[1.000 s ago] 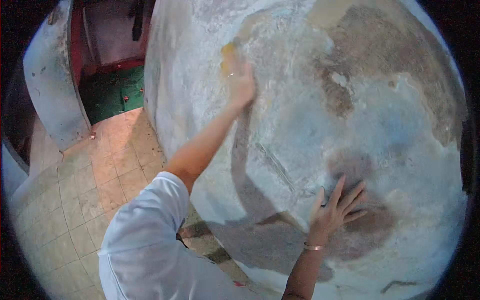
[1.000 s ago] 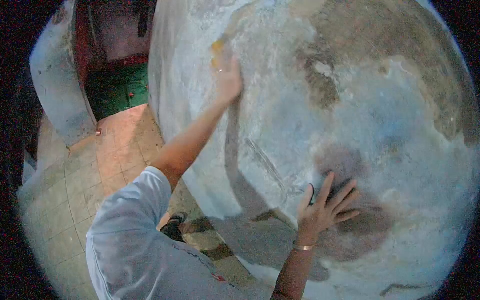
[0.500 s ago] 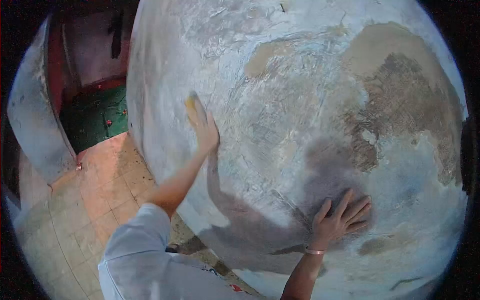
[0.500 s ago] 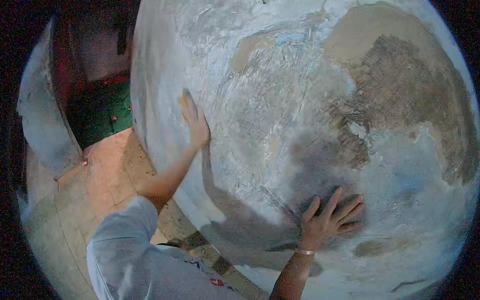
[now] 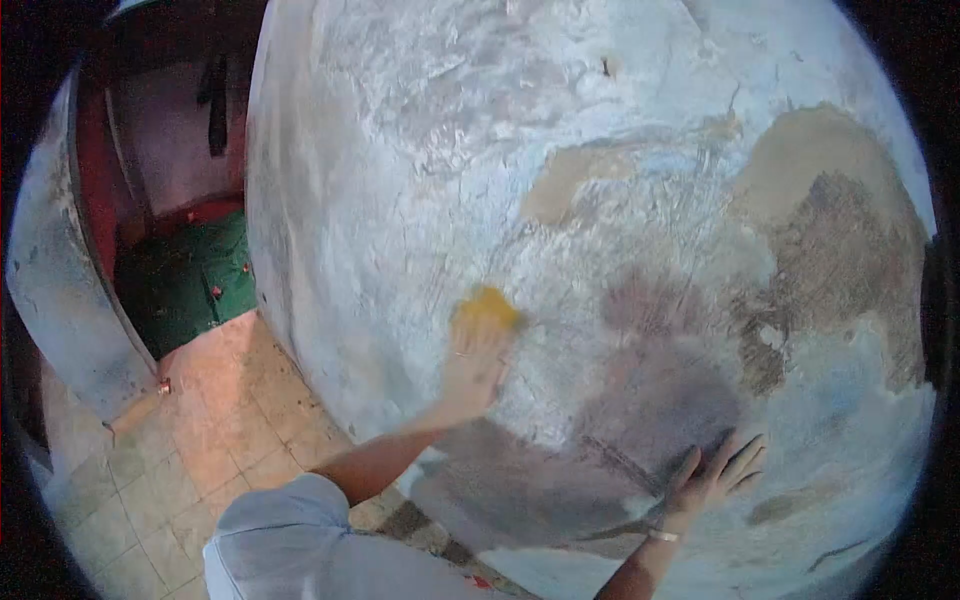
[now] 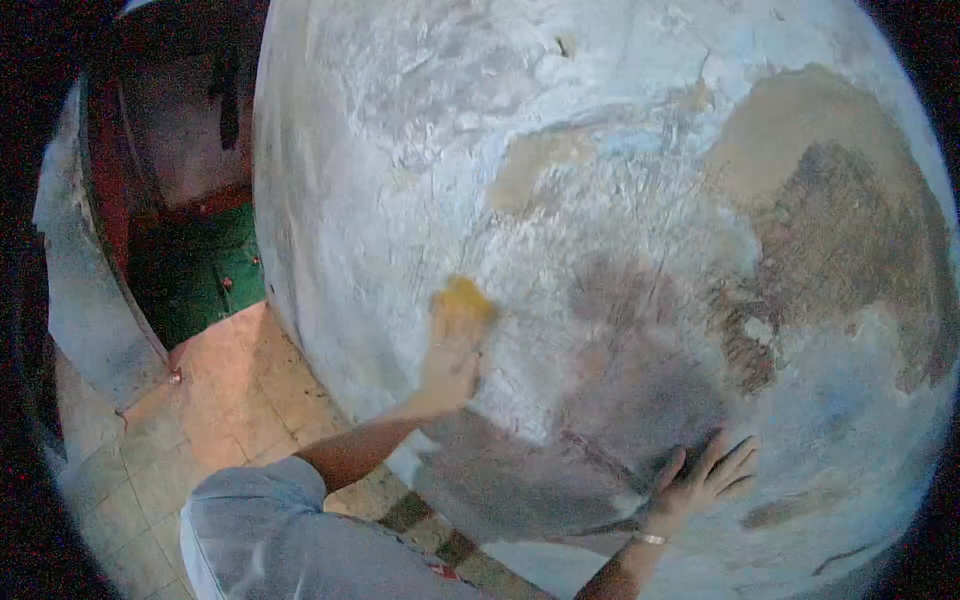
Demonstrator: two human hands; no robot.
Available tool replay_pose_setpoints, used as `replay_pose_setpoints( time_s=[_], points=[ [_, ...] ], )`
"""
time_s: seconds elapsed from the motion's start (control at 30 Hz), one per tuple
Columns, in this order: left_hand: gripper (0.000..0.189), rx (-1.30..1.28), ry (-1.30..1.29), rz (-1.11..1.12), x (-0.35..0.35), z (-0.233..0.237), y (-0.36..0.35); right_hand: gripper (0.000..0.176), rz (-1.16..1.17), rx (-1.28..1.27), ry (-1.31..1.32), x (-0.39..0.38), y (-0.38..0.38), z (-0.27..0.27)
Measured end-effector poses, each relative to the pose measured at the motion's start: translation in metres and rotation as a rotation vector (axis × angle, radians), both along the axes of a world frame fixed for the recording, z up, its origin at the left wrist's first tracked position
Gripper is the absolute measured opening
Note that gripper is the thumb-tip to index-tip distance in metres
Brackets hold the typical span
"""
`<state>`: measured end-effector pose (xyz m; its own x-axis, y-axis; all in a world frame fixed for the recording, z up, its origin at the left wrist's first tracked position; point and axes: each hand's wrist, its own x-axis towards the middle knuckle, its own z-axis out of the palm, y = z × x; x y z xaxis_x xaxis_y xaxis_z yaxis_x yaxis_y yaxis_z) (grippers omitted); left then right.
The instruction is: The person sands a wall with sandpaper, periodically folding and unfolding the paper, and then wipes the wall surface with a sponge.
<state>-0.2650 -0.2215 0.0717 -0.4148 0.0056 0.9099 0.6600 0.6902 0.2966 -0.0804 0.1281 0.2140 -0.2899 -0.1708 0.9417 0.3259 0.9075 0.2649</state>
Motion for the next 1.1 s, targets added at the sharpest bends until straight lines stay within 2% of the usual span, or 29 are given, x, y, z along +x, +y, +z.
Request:
replay_pose_setpoints(
  time_s=[0.03, 0.1, 0.13, 0.17, 0.23, 0.27, 0.33, 0.37, 0.43, 0.47, 0.53, 0.6, 0.63, 0.67, 0.7, 0.73, 0.77, 0.8, 0.83, 0.87, 0.9, 0.93, 0.97, 1.03, 1.1],
  points=[
    [0.058, 0.272, -0.200, -0.049, -0.016, 0.000, -0.027, 0.059, -0.049, 0.020, -0.027, 0.002, 0.005, -0.001],
    [0.069, 0.466, -0.133, 0.137, -0.075, 0.043, -0.089, 0.060, -0.064, 0.061, -0.024, 0.002, 0.006, -0.002],
    [0.069, 0.527, -0.147, 0.245, -0.090, 0.082, -0.115, 0.060, -0.078, 0.084, -0.030, 0.004, 0.007, -0.001],
    [0.071, 0.606, -0.086, 0.389, -0.154, 0.102, -0.146, 0.060, -0.076, 0.073, -0.036, 0.004, 0.008, -0.002],
    [0.070, 0.676, 0.142, 0.291, -0.185, 0.217, -0.178, 0.059, -0.075, 0.054, -0.020, 0.002, 0.009, -0.003],
    [0.069, 0.700, 0.266, 0.252, -0.194, 0.259, -0.183, 0.059, -0.069, 0.044, -0.016, 0.000, 0.009, -0.005],
    [0.066, 0.537, 0.313, 0.145, -0.152, 0.331, -0.156, 0.059, -0.082, 0.074, -0.009, -0.002, 0.013, -0.006],
    [0.065, 0.383, 0.401, 0.071, -0.142, 0.335, -0.138, 0.059, -0.076, 0.074, -0.005, -0.002, 0.012, -0.006],
    [0.062, 0.137, 0.465, -0.030, -0.108, 0.297, -0.100, 0.059, -0.139, 0.088, -0.022, 0.000, 0.012, -0.008],
    [0.061, 0.048, 0.446, -0.056, -0.088, 0.264, -0.084, 0.059, -0.146, 0.095, -0.023, 0.002, 0.011, -0.007],
    [0.062, -0.140, 0.340, 0.010, -0.091, 0.172, -0.088, 0.060, -0.162, 0.105, -0.023, 0.003, 0.009, -0.007],
    [0.063, 0.043, 0.232, -0.012, -0.105, 0.148, -0.131, 0.059, -0.144, 0.092, -0.049, 0.005, 0.009, -0.008],
    [0.064, 0.203, 0.224, 0.091, -0.151, 0.136, -0.161, 0.058, -0.157, 0.073, -0.062, 0.005, 0.011, -0.011],
    [0.065, 0.367, 0.217, 0.191, -0.201, 0.145, -0.194, 0.058, -0.170, 0.055, -0.072, 0.005, 0.013, -0.011],
    [0.072, 0.676, 0.025, 0.186, -0.216, 0.187, -0.222, 0.058, -0.180, 0.067, -0.075, 0.007, 0.009, -0.007],
    [0.078, 0.848, -0.206, 0.305, -0.232, 0.239, -0.253, 0.058, -0.188, 0.075, -0.077, 0.009, 0.002, -0.005],
    [0.076, 0.769, -0.199, 0.279, -0.258, 0.287, -0.282, 0.059, -0.197, 0.085, -0.077, 0.010, 0.000, -0.001],
    [0.070, 0.542, -0.131, 0.356, -0.239, 0.353, -0.282, 0.058, -0.210, 0.090, -0.073, 0.010, 0.003, -0.001],
    [0.057, 0.166, 0.473, 0.765, -0.240, 0.403, -0.262, 0.058, -0.221, 0.091, -0.070, 0.009, 0.005, -0.004],
    [0.046, 0.142, 0.346, 0.608, -0.240, 0.444, -0.231, 0.058, -0.230, 0.093, -0.074, 0.007, 0.006, -0.007],
    [0.038, 0.135, 0.211, 0.458, -0.196, 0.491, -0.184, 0.057, -0.188, 0.109, -0.042, 0.005, 0.005, -0.005],
    [0.042, -0.042, 0.543, 0.532, -0.176, 0.513, -0.150, 0.058, -0.170, 0.108, -0.039, 0.006, 0.007, -0.005],
    [0.044, -0.077, 0.714, 0.376, -0.161, 0.523, -0.110, 0.058, -0.149, 0.107, -0.036, 0.006, 0.008, -0.005],
    [0.062, -0.236, 0.925, 0.382, -0.094, 0.506, -0.048, 0.058, -0.135, 0.076, -0.052, 0.004, 0.008, -0.008],
    [0.062, -0.220, 0.887, 0.174, -0.098, 0.518, -0.068, 0.059, -0.166, 0.014, -0.085, 0.009, 0.011, -0.012]
  ],
)
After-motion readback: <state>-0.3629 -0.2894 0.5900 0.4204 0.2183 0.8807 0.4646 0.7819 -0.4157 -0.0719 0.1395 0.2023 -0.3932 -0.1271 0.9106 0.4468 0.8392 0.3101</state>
